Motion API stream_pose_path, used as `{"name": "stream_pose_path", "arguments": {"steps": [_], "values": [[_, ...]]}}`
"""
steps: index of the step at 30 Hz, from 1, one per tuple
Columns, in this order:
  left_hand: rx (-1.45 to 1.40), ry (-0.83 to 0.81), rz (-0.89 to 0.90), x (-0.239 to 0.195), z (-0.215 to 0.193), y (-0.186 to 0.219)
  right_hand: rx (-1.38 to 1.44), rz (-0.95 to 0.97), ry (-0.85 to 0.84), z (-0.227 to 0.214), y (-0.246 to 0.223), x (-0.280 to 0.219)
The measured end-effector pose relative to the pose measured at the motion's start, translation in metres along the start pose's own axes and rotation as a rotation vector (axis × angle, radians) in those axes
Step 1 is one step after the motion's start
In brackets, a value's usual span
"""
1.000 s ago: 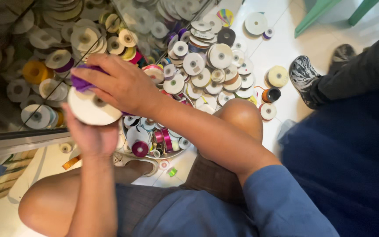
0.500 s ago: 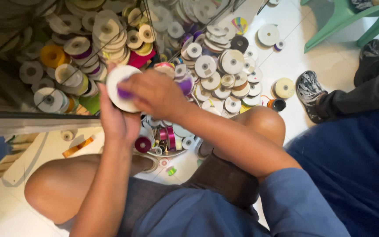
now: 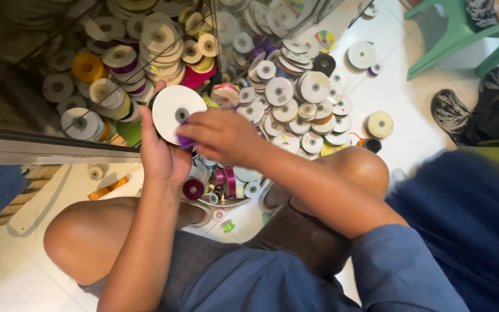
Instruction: The person sits on the floor and wipes multiple ribbon spools with a purple cloth. They pick up spools from a metal tray, wipe both sides, and place them back into a glass display cabinet.
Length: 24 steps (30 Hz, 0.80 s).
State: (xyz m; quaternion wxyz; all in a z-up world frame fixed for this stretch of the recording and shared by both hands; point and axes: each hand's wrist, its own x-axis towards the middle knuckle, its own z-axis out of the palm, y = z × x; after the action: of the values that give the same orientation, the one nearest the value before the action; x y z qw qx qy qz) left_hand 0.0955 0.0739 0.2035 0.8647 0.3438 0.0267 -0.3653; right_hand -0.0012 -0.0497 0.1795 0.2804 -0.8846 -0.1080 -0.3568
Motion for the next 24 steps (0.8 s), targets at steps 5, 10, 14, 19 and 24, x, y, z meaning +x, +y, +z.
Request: {"name": "stream_pose_path", "arguments": {"steps": [5, 10, 14, 19, 24], "values": [[-0.057, 0.07, -0.058, -0.007, 0.018, 0.007, 0.194, 0.259, 0.0, -0.051, 0.029, 0.013], [-0.045, 0.064, -0.019, -0.01, 0.021, -0.002, 0.511, 0.547, 0.349, -0.082, 0.03, 0.02], [-0.02, 0.036, -0.073, -0.02, 0.035, -0.008, 0.257, 0.392, 0.246, -0.093, 0.012, 0.02], [-0.029, -0.136, -0.155, 0.002, 0.017, -0.045, -0.056, -0.048, -0.151, -0.056, 0.0, 0.021], [-0.037, -0.189, 0.05, -0.027, 0.038, -0.045, -0.139, 0.073, 0.095, -0.066, 0.027, 0.037]]}}
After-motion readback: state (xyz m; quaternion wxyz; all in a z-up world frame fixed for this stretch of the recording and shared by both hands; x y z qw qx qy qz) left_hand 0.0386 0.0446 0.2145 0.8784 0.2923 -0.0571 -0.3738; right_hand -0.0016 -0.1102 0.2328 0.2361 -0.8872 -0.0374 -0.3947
